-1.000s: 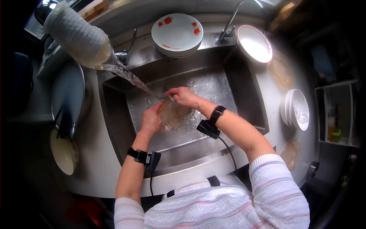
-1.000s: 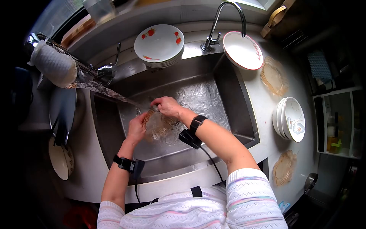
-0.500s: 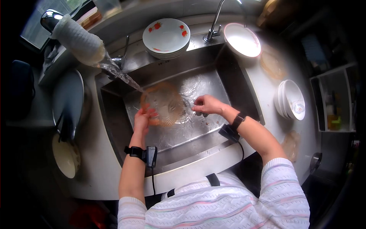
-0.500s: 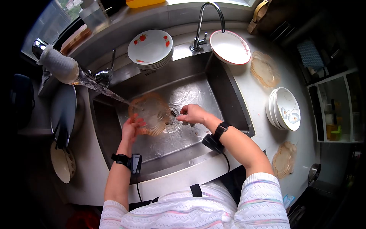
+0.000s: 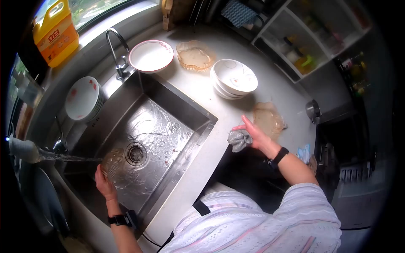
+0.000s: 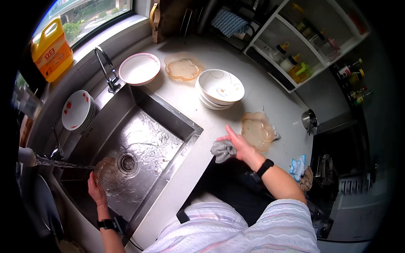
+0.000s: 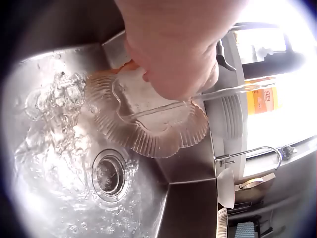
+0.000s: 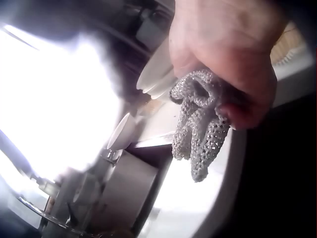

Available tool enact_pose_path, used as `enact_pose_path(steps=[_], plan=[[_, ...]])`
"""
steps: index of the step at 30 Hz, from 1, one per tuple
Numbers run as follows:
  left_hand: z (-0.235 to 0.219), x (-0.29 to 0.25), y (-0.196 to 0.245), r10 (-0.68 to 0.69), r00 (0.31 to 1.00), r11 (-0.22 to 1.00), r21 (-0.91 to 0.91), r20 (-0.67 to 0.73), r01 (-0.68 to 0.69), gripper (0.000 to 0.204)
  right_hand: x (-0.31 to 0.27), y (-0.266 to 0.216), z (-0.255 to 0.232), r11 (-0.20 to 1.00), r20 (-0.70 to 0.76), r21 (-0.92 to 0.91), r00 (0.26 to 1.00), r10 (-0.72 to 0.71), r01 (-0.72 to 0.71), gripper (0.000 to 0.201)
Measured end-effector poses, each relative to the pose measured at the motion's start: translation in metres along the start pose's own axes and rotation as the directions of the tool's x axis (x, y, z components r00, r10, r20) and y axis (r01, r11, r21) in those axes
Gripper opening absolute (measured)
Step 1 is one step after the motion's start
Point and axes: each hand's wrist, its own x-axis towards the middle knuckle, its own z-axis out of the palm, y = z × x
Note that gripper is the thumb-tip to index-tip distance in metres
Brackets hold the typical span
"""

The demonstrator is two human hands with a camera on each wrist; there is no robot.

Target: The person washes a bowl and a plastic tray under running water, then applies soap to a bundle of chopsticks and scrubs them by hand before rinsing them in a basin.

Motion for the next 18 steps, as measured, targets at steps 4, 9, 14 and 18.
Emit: enact_pose_path(steps=[4, 9, 14, 18], plan=[[-0.005, 0.005, 0.012, 0.129, 0.99, 0.984, 0.118, 0.054, -0.135, 0.034, -0.033, 0.044, -0.064, 0.946, -0.255, 0.324, 0.962, 0.096, -0.008, 0.063], [-0.003, 0.008, 0.047, 0.347, 0.922, 0.912, 0.166, 0.17, -0.374, 0.033, -0.012, 0.058, -0.116, 0.924, -0.355, 0.377, 0.931, 0.085, 0.059, 0.043], [0.027, 0.036, 0.135, 0.421, 0.904, 0.902, 0.074, 0.078, -0.426, 0.03, -0.037, 0.069, -0.118, 0.916, -0.304, 0.369, 0.952, -0.04, 0.157, 0.025], [0.089, 0.072, 0.196, 0.026, 0.996, 0.792, -0.61, 0.085, 0.032, 0.028, -0.058, 0.072, -0.116, 0.919, -0.342, 0.278, 0.923, -0.178, 0.28, 0.019]])
